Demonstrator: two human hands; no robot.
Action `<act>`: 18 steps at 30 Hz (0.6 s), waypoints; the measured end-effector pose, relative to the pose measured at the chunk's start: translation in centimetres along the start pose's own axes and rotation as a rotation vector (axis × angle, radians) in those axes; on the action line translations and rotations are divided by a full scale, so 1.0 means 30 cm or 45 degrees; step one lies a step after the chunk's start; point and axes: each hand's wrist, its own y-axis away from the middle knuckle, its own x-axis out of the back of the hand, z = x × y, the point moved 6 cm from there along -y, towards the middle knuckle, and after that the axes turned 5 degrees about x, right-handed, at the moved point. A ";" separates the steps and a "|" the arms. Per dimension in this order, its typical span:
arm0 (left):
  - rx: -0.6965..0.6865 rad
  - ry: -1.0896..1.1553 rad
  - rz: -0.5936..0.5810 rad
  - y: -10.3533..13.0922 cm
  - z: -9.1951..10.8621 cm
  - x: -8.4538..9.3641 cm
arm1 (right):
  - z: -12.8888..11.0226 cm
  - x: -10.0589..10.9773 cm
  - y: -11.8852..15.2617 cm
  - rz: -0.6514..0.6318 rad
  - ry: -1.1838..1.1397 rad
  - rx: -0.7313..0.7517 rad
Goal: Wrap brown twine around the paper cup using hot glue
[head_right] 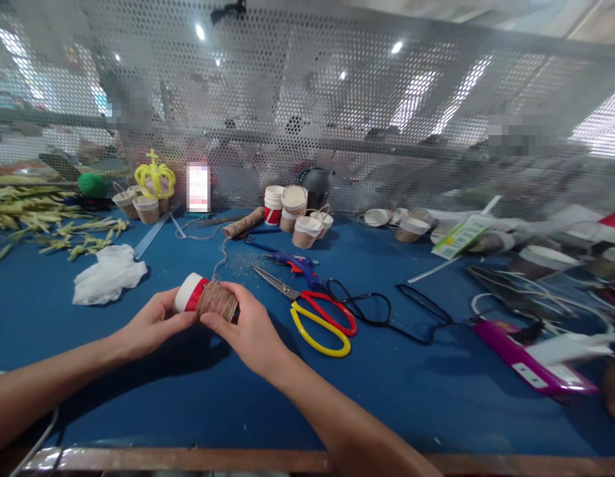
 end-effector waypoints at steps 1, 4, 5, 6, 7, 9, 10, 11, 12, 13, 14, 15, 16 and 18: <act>-0.001 0.002 0.001 0.000 -0.001 0.001 | 0.001 0.000 0.000 0.002 0.014 0.012; -0.008 0.019 0.012 0.000 0.003 0.004 | -0.001 0.004 -0.002 0.031 0.080 0.087; -0.007 0.028 0.016 0.000 0.004 0.005 | -0.003 0.005 -0.002 0.042 0.113 0.120; -0.003 0.040 0.018 0.000 0.006 0.006 | -0.005 0.006 -0.002 0.051 0.149 0.151; 0.007 0.054 0.019 -0.001 0.006 0.007 | -0.007 0.005 -0.001 0.055 0.184 0.177; 0.046 0.094 0.011 -0.002 0.002 0.008 | -0.012 0.000 0.001 0.044 0.247 0.225; 0.066 0.123 0.013 -0.004 -0.001 0.010 | -0.017 -0.003 0.003 0.037 0.272 0.255; 0.085 0.159 0.022 -0.005 -0.004 0.012 | -0.022 -0.007 0.006 0.027 0.296 0.294; 0.104 0.196 0.036 -0.006 -0.008 0.014 | -0.028 -0.012 0.009 0.016 0.317 0.339; 0.123 0.231 0.053 -0.008 -0.011 0.017 | -0.035 -0.017 0.012 0.003 0.336 0.385; 0.138 0.260 0.069 -0.009 -0.014 0.019 | -0.041 -0.021 0.014 -0.006 0.349 0.424; 0.151 0.276 0.082 -0.010 -0.016 0.020 | -0.044 -0.022 0.016 -0.013 0.353 0.449; 0.163 0.273 0.084 -0.010 -0.016 0.019 | -0.046 -0.021 0.016 -0.015 0.340 0.453; 0.175 0.227 0.064 -0.008 -0.011 0.011 | -0.042 -0.008 0.011 -0.005 0.262 0.399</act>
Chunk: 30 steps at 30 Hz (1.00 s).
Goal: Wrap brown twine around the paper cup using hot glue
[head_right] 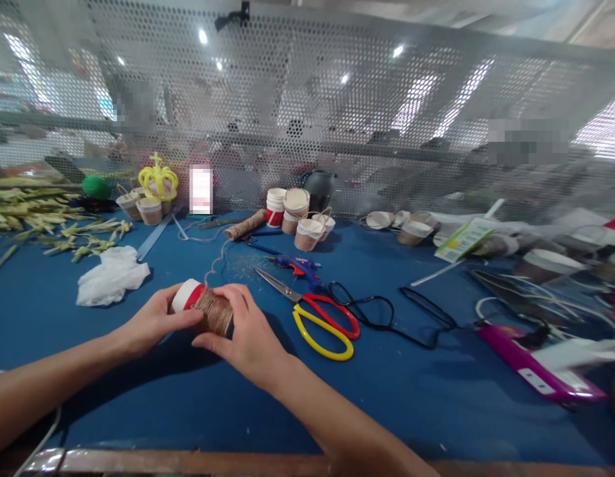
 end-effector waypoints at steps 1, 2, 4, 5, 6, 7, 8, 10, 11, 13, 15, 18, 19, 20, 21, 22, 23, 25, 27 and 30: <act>0.000 -0.037 -0.014 0.003 0.003 -0.006 | 0.007 0.007 -0.003 0.009 -0.051 -0.050; 0.001 -0.082 -0.032 0.007 0.005 -0.014 | 0.015 0.014 -0.007 0.014 -0.101 -0.104; -0.005 -0.175 -0.078 0.017 0.008 -0.031 | 0.030 0.017 -0.014 -0.018 -0.203 -0.222; -0.011 -0.222 -0.104 0.022 0.008 -0.039 | 0.036 0.011 -0.015 -0.056 -0.271 -0.280; -0.021 -0.270 -0.132 0.027 0.007 -0.047 | 0.041 0.002 -0.015 -0.097 -0.358 -0.336; -0.035 -0.317 -0.159 0.032 0.006 -0.055 | 0.046 -0.011 -0.014 -0.131 -0.462 -0.392; -0.049 -0.362 -0.184 0.036 0.004 -0.061 | 0.050 -0.023 -0.010 -0.148 -0.570 -0.446; -0.079 -0.431 -0.219 0.041 0.000 -0.068 | 0.055 -0.042 -0.005 -0.131 -0.759 -0.516; -0.090 -0.450 -0.233 0.042 -0.001 -0.070 | 0.057 -0.046 -0.003 -0.105 -0.829 -0.533; -0.096 -0.455 -0.254 0.043 -0.002 -0.072 | 0.058 -0.047 -0.005 -0.065 -0.898 -0.531; -0.086 -0.432 -0.266 0.042 -0.002 -0.072 | 0.052 -0.034 -0.014 -0.043 -0.863 -0.481; -0.056 -0.389 -0.273 0.040 -0.002 -0.073 | 0.027 -0.007 -0.037 -0.039 -0.688 -0.348; -0.052 -0.380 -0.271 0.039 -0.002 -0.074 | 0.017 -0.001 -0.045 -0.041 -0.642 -0.305; -0.054 -0.380 -0.268 0.037 -0.001 -0.075 | 0.008 0.001 -0.052 -0.047 -0.609 -0.273; -0.060 -0.387 -0.261 0.035 0.000 -0.077 | 0.000 0.000 -0.057 -0.057 -0.589 -0.249; -0.070 -0.398 -0.249 0.033 0.002 -0.078 | -0.006 -0.003 -0.062 -0.065 -0.579 -0.234; -0.080 -0.410 -0.236 0.032 0.004 -0.079 | -0.010 -0.007 -0.065 -0.074 -0.577 -0.226; -0.093 -0.428 -0.222 0.029 0.004 -0.082 | -0.011 -0.020 -0.067 -0.100 -0.581 -0.243; -0.091 -0.428 -0.223 0.028 0.002 -0.083 | 0.000 -0.033 -0.066 -0.143 -0.610 -0.313; -0.067 -0.380 -0.256 0.032 -0.003 -0.086 | 0.029 -0.040 -0.071 -0.162 -0.730 -0.436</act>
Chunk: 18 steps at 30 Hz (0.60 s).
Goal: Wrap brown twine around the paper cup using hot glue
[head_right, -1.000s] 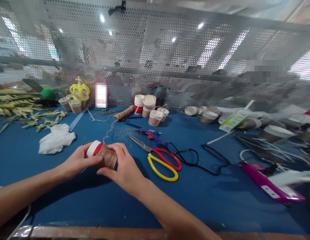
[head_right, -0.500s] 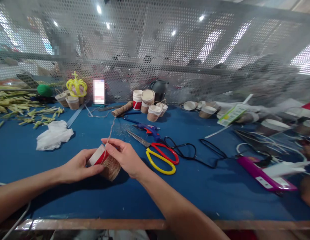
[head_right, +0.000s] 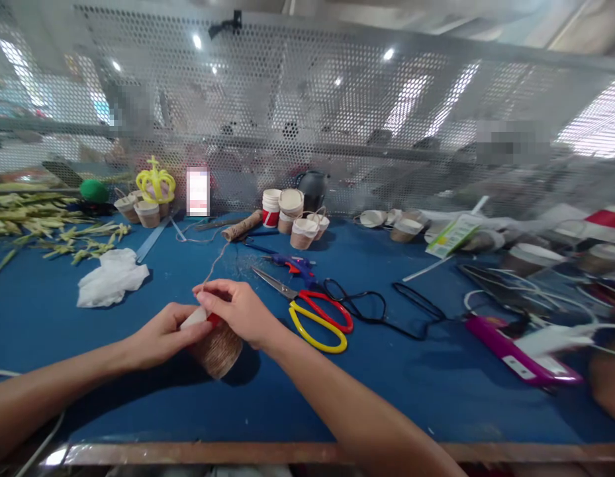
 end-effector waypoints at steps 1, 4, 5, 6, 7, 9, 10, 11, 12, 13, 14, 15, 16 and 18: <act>0.005 0.029 -0.026 0.002 0.000 -0.004 | 0.004 0.009 -0.010 0.012 -0.049 -0.021; 0.015 0.102 -0.146 0.010 0.009 -0.024 | 0.010 0.043 -0.058 0.076 -0.061 -0.065; 0.016 0.114 -0.185 0.013 0.013 -0.031 | 0.010 0.050 -0.078 0.093 -0.021 -0.081; 0.017 0.120 -0.216 0.016 0.017 -0.037 | 0.008 0.054 -0.098 0.107 0.027 -0.091; 0.019 0.123 -0.239 0.018 0.020 -0.042 | 0.004 0.052 -0.117 0.112 0.071 -0.099; 0.023 0.127 -0.260 0.022 0.023 -0.047 | -0.008 0.030 -0.149 0.078 0.149 -0.103; 0.023 0.133 -0.256 0.023 0.022 -0.047 | -0.015 0.012 -0.160 0.032 0.189 -0.103; 0.020 0.140 -0.255 0.024 0.020 -0.047 | -0.020 -0.009 -0.168 -0.033 0.234 -0.107; 0.030 0.145 -0.247 0.023 0.015 -0.046 | -0.023 -0.028 -0.174 -0.106 0.284 -0.116; 0.037 0.146 -0.234 0.022 0.009 -0.044 | -0.023 -0.041 -0.177 -0.174 0.342 -0.134; 0.038 0.147 -0.214 0.020 0.004 -0.040 | -0.020 -0.043 -0.178 -0.219 0.411 -0.158; 0.039 0.143 -0.187 0.018 -0.002 -0.034 | -0.015 -0.032 -0.180 -0.231 0.487 -0.188; 0.036 0.135 -0.152 0.015 -0.007 -0.026 | -0.010 -0.005 -0.181 -0.206 0.572 -0.219; 0.028 0.112 -0.063 0.008 -0.016 -0.004 | -0.007 0.085 -0.178 -0.067 0.750 -0.273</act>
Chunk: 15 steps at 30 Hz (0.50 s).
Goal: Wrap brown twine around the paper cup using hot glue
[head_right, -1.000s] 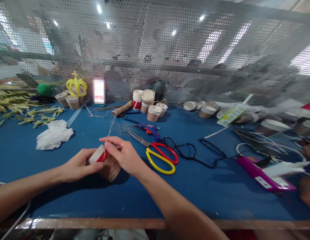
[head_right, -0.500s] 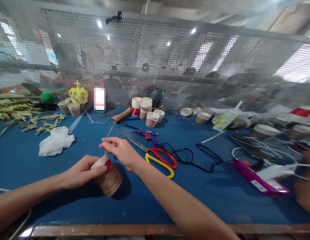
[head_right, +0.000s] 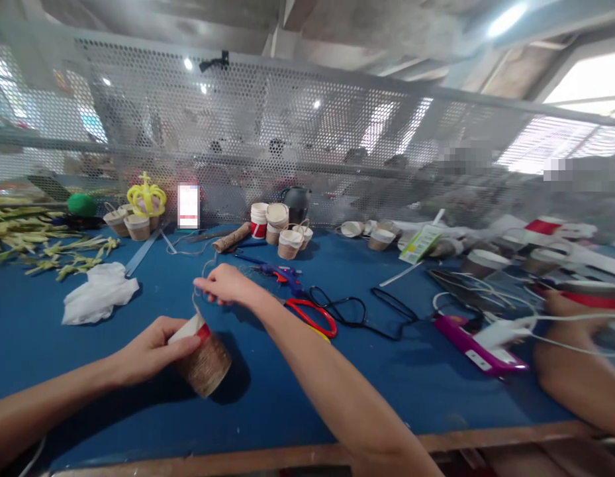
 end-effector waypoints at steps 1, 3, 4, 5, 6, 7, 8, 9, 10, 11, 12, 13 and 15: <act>-0.003 -0.010 0.055 -0.004 -0.003 0.015 | 0.032 0.050 0.007 0.094 0.080 -0.054; -0.003 -0.004 0.151 -0.012 -0.008 0.042 | 0.097 0.158 0.037 0.282 0.238 -0.145; -0.004 0.014 0.179 -0.017 -0.011 0.053 | 0.133 0.208 0.058 0.356 0.314 -0.210; -0.008 0.019 0.209 -0.021 -0.013 0.062 | 0.170 0.253 0.080 0.424 0.384 -0.279; -0.008 0.013 0.237 -0.025 -0.016 0.070 | 0.207 0.289 0.101 0.465 0.441 -0.347; -0.003 -0.006 0.268 -0.028 -0.018 0.077 | 0.246 0.314 0.119 0.478 0.485 -0.416; 0.003 -0.030 0.296 -0.031 -0.021 0.083 | 0.284 0.327 0.132 0.457 0.513 -0.483; 0.010 -0.051 0.315 -0.034 -0.024 0.086 | 0.319 0.333 0.140 0.435 0.528 -0.534; 0.014 -0.066 0.327 -0.036 -0.025 0.088 | 0.349 0.333 0.143 0.411 0.532 -0.575; 0.015 -0.076 0.333 -0.037 -0.026 0.088 | 0.376 0.329 0.143 0.385 0.525 -0.616; 0.016 -0.081 0.335 -0.037 -0.025 0.088 | 0.397 0.323 0.141 0.365 0.508 -0.646; 0.016 -0.085 0.336 -0.037 -0.024 0.088 | 0.413 0.316 0.137 0.349 0.482 -0.671; 0.018 -0.085 0.334 -0.036 -0.021 0.088 | 0.430 0.303 0.129 0.333 0.405 -0.698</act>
